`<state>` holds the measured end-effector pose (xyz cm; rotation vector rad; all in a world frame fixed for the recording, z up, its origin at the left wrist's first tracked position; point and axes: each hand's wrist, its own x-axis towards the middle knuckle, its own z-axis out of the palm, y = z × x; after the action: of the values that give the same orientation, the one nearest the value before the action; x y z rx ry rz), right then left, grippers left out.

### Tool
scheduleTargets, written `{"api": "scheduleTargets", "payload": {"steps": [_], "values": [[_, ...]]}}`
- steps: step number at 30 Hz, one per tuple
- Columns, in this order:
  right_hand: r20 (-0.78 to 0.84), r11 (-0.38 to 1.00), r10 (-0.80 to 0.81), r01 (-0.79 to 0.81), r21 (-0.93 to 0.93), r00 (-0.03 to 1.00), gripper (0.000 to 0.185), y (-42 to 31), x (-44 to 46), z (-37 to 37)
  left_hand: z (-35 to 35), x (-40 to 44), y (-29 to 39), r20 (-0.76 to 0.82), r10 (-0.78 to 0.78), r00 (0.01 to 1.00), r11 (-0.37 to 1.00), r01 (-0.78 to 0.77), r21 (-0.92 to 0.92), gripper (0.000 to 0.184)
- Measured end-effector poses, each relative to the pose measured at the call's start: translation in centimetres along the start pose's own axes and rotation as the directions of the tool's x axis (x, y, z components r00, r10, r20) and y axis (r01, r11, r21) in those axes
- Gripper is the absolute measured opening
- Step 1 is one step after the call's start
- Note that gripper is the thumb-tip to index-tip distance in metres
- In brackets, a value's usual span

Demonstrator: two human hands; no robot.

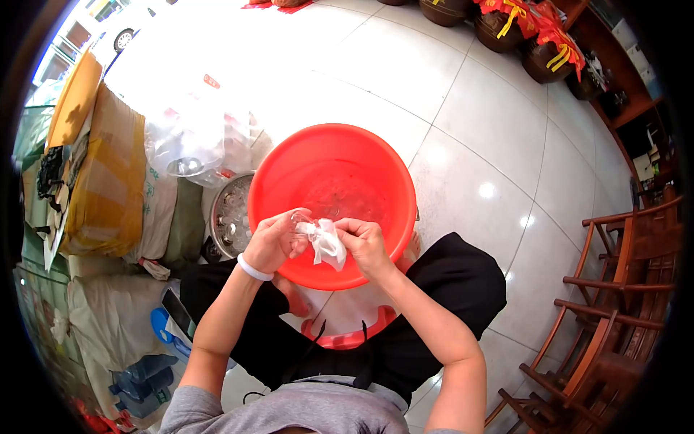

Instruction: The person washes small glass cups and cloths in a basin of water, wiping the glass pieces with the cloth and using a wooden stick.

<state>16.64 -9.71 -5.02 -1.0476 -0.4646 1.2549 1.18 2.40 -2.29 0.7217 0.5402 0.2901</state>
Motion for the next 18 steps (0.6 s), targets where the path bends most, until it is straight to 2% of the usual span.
{"api": "scheduleTargets", "payload": {"steps": [1, 2, 4, 6, 7, 9, 10, 11, 12, 13, 14, 16, 18], "values": [[0.048, 0.986, -0.06, 0.067, -0.151, 0.997, 0.011, -0.4, -0.1, 0.0, 0.0, -0.1, 0.2, -0.022, -0.036, 0.999, 0.999, 0.037, 0.024, 0.04], [0.049, 0.986, -0.06, 0.067, -0.152, 0.997, 0.011, -0.7, -0.1, -0.1, -0.2, -0.1, 0.3, -0.022, -0.035, 0.999, 0.999, 0.035, 0.023, 0.04], [0.221, 0.837, -0.206, 0.288, -0.464, 0.953, 0.009, -1.1, -0.1, -0.1, -0.7, -0.1, 0.4, 0.006, -0.129, 0.992, 0.992, 0.129, -0.004, 0.041], [0.214, 0.85, -0.207, 0.284, -0.444, 0.955, 0.008, -0.8, -0.1, 0.0, -0.9, -0.2, 0.1, 0.018, -0.112, 0.994, 0.993, 0.113, -0.032, 0.04], [0.106, 0.95, -0.115, 0.14, -0.278, 0.988, 0.009, -0.6, -0.1, 0.1, -0.9, -0.2, 0.1, 0.03, -0.096, 0.995, 0.993, 0.098, -0.059, 0.039], [-0.006, 0.994, 0.087, -0.086, 0.061, 0.996, 0.014, -0.3, -0.1, 0.0, -0.3, -0.4, 0.0, 0.033, -0.038, 0.999, 0.998, 0.04, -0.051, 0.038], [-0.005, 0.994, 0.086, -0.086, 0.061, 0.996, 0.014, -0.2, 0.0, 0.2, 0.1, -0.4, -0.2, 0.037, 0.02, 0.999, 0.999, -0.018, -0.045, 0.037], [-0.05, 0.969, 0.14, -0.126, 0.211, 0.989, 0.016, -0.2, 0.0, 0.4, 0.3, -0.3, -0.4, 0.037, 0.022, 0.999, 0.999, -0.02, -0.046, 0.037], [-0.086, 0.921, 0.198, -0.155, 0.358, 0.976, 0.019, -0.2, 0.1, 0.5, 0.5, -0.2, -0.6, 0.046, 0.088, 0.995, 0.996, -0.089, 0.008, 0.038], [-0.058, 0.895, 0.216, -0.174, 0.411, 0.975, 0.021, 0.2, 0.2, 0.2, 0.8, -0.1, -0.8, 0.059, 0.154, 0.986, 0.986, -0.157, 0.062, 0.038], [-0.06, 0.896, 0.214, -0.172, 0.41, 0.975, 0.021, 0.1, 0.2, 0.3, 1.0, -0.1, -0.9, 0.062, 0.155, 0.986, 0.985, -0.158, 0.062, 0.038], [-0.066, 0.851, 0.256, -0.193, 0.489, 0.964, 0.022, 0.0, 0.1, 0.7, 1.3, -0.1, -1.0, -0.013, 0.195, 0.981, 0.974, -0.192, 0.121, 0.039], [-0.069, 0.877, 0.229, -0.175, 0.446, 0.971, 0.022, 0.1, 0.2, 0.5, 1.0, -0.2, -0.6, 0.021, 0.158, 0.987, 0.981, -0.159, 0.108, 0.038]]}}
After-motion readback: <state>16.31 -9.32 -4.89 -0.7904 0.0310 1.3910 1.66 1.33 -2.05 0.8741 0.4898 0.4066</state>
